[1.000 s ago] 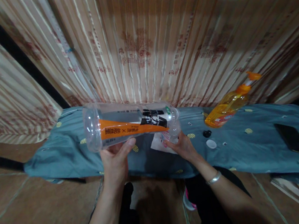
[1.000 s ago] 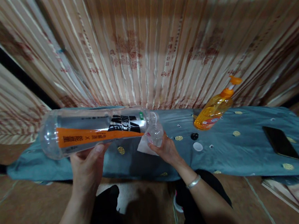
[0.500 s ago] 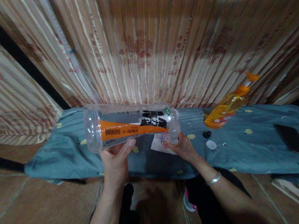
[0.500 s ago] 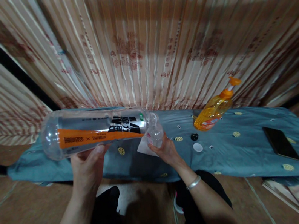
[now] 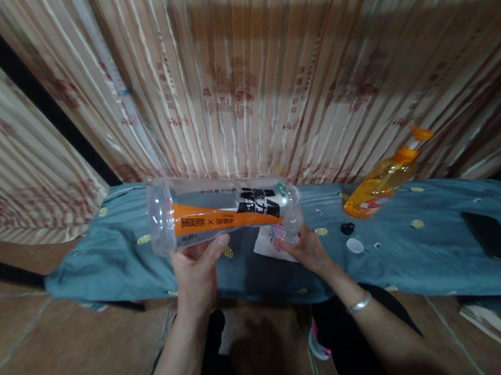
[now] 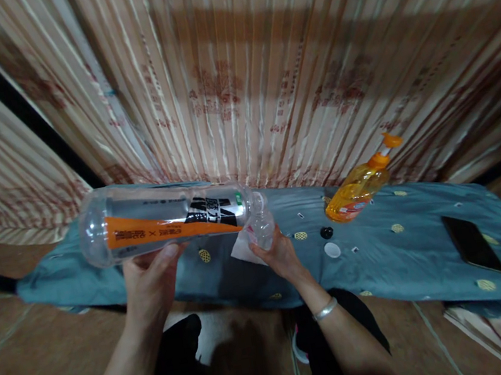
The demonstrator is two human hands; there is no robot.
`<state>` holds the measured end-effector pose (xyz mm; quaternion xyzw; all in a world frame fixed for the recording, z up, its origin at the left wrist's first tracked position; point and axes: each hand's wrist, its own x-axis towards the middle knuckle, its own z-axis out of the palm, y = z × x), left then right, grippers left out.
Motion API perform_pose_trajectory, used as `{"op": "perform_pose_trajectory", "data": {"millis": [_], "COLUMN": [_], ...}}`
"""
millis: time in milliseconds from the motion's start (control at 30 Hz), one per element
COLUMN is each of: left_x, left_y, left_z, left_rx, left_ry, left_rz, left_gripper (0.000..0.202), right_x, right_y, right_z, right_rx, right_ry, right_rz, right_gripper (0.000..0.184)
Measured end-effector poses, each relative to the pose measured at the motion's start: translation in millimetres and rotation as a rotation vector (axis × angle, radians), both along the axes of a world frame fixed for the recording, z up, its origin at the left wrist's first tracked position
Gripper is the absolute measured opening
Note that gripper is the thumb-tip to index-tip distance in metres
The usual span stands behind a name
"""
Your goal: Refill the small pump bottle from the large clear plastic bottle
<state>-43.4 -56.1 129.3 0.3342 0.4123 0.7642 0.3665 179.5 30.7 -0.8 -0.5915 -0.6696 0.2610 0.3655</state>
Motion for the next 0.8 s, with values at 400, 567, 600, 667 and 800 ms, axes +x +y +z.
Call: {"op": "perform_pose_trajectory", "data": {"millis": [400, 567, 600, 667, 800], "left_x": [-0.5, -0.6, -0.8, -1.3, -2.4], "left_y": [0.1, 0.2, 0.4, 1.0, 2.0], "left_z": [-2.0, -2.7, -3.0, -3.7, -5.8], "left_rx": [0.002, 0.009, 0.012, 0.016, 0.015], "left_ry": [-0.003, -0.011, -0.012, -0.011, -0.003], "left_rz": [0.009, -0.006, -0.003, 0.004, 0.011], "left_gripper": [0.077, 0.076, 0.077, 0.077, 0.079], "right_x": [-0.8, -3.2, -3.5, -3.7, -3.4], "right_y": [-1.3, -3.4, -3.6, -3.6, -2.8], "right_z": [5.5, 8.4, 8.4, 8.1, 6.4], "right_rx": [-0.020, -0.028, -0.026, -0.016, 0.001], "right_ry": [0.055, 0.046, 0.044, 0.045, 0.048], "right_rz": [0.028, 0.001, 0.000, 0.001, 0.007], "right_gripper": [0.052, 0.050, 0.050, 0.049, 0.052]}}
